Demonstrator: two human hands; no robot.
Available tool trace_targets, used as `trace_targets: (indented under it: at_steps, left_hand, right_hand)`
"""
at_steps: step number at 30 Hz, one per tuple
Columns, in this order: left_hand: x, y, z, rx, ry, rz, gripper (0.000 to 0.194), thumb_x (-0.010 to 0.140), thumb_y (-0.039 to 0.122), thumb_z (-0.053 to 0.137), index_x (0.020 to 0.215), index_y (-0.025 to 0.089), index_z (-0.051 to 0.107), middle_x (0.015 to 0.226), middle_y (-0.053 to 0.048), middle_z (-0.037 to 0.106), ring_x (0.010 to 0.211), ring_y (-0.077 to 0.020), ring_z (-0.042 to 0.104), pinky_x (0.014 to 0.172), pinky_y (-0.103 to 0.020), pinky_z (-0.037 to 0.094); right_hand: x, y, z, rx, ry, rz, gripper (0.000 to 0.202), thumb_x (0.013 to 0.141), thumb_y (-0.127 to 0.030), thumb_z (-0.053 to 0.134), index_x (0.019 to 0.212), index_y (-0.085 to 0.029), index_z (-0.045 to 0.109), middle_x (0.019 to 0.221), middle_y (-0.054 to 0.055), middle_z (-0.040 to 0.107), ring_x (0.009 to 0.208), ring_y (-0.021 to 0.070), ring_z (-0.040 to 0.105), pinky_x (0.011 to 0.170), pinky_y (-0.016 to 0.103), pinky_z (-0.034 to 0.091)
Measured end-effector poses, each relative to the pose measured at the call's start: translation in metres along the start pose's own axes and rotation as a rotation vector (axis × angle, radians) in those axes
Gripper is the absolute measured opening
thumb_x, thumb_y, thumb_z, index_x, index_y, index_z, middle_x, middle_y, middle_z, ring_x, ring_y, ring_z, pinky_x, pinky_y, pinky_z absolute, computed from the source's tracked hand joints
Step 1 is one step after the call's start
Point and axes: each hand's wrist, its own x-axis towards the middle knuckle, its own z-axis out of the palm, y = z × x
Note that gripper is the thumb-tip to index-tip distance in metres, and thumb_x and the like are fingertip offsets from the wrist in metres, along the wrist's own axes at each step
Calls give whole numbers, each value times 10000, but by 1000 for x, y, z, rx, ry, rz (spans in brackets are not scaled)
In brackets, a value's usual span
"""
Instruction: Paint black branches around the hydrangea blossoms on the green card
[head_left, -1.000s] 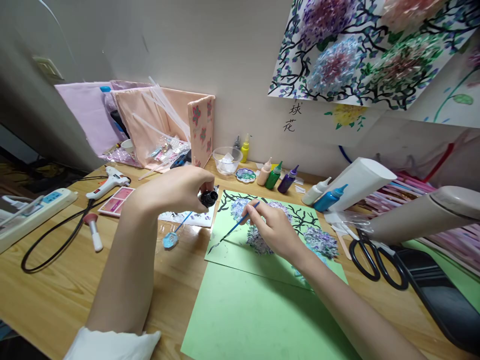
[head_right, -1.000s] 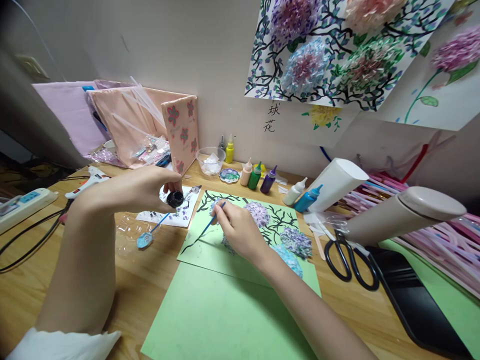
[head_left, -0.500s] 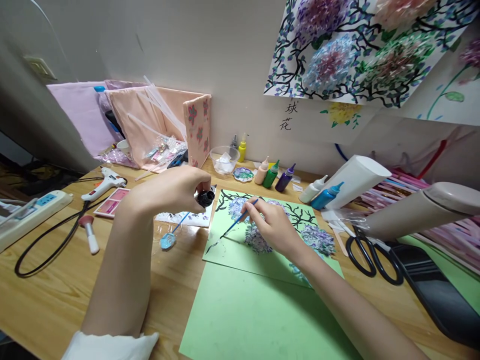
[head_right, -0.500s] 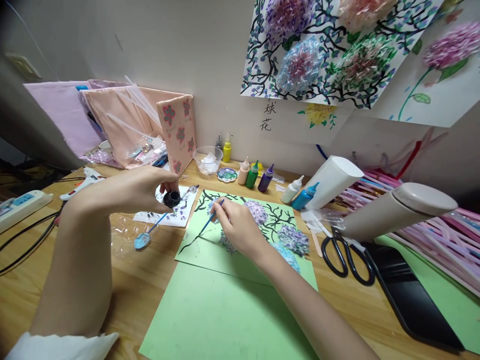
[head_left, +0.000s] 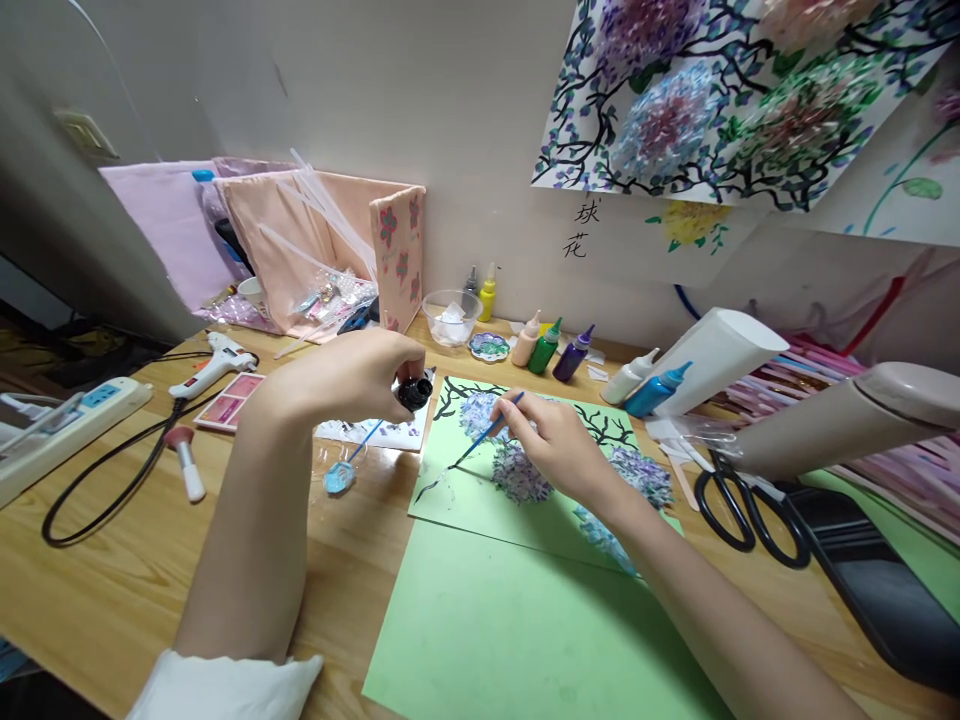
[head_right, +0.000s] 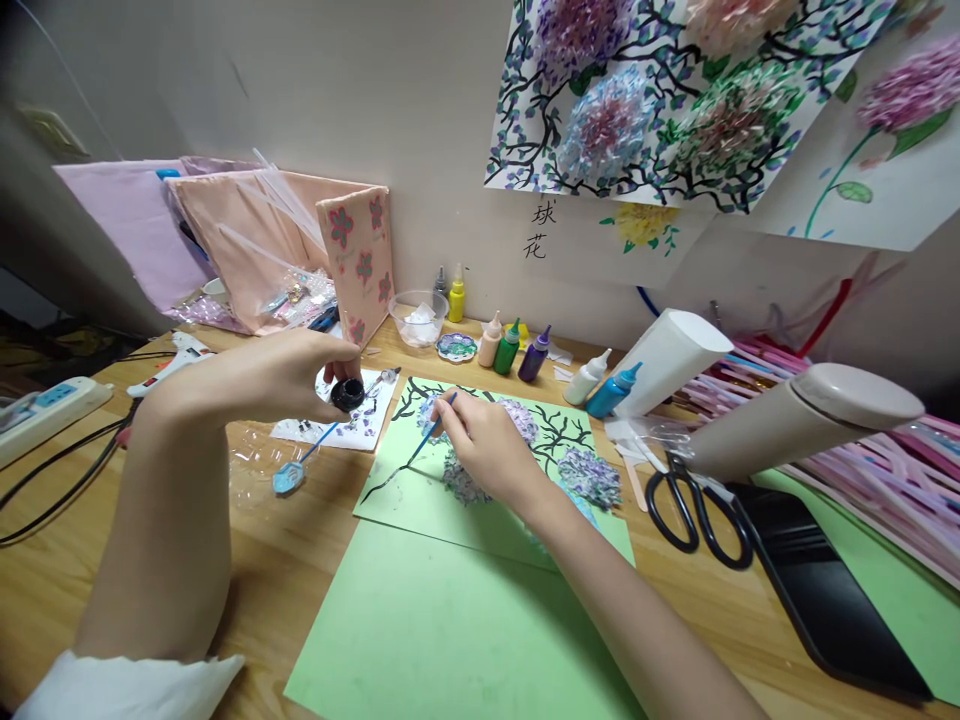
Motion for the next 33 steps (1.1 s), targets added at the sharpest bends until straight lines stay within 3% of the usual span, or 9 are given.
trace_targets:
  at_steps: [7,16,21,25,33]
  left_hand:
    - [0,0,0,-11,-2,-5,213,621,281,585,823,216,604,808,-17,609,695,-149,529,548,-251,319]
    - [0,-2,0,-21,8,-3,195,615,280,589,799,218,603,788,-11,607,674,-147,523,543,-252,321]
    - [0,-3,1,-36,7,-13,188,609,279,600,788,218,606,793,-12,607,669,-145,525,533,-250,315]
    - [1,-5,1,-42,10,-3,191,604,274,606,785,213,601,784,-9,610,667,-141,529,533,-247,314]
    - [-1,-2,0,-33,21,13,156,619,265,571,768,217,567,767,3,601,666,-142,514,538,-249,324]
  right_hand:
    - [1,1,-7,-53,9,29,310,932,-309,366,754,-190,592,665,3,656,569,127,560,573,244,368]
    - [2,8,-11,-59,26,36,314,933,-316,364,763,-192,597,743,14,684,636,136,595,599,247,379]
    - [3,10,-13,-101,23,35,335,932,-330,360,748,-187,601,615,-6,629,487,110,502,525,246,338]
    - [4,10,-16,-106,24,24,335,926,-335,370,734,-186,601,598,-8,615,483,109,495,515,245,335]
    - [-1,1,-14,76,194,18,340,924,-385,391,731,-185,587,691,17,641,602,125,563,536,231,374]
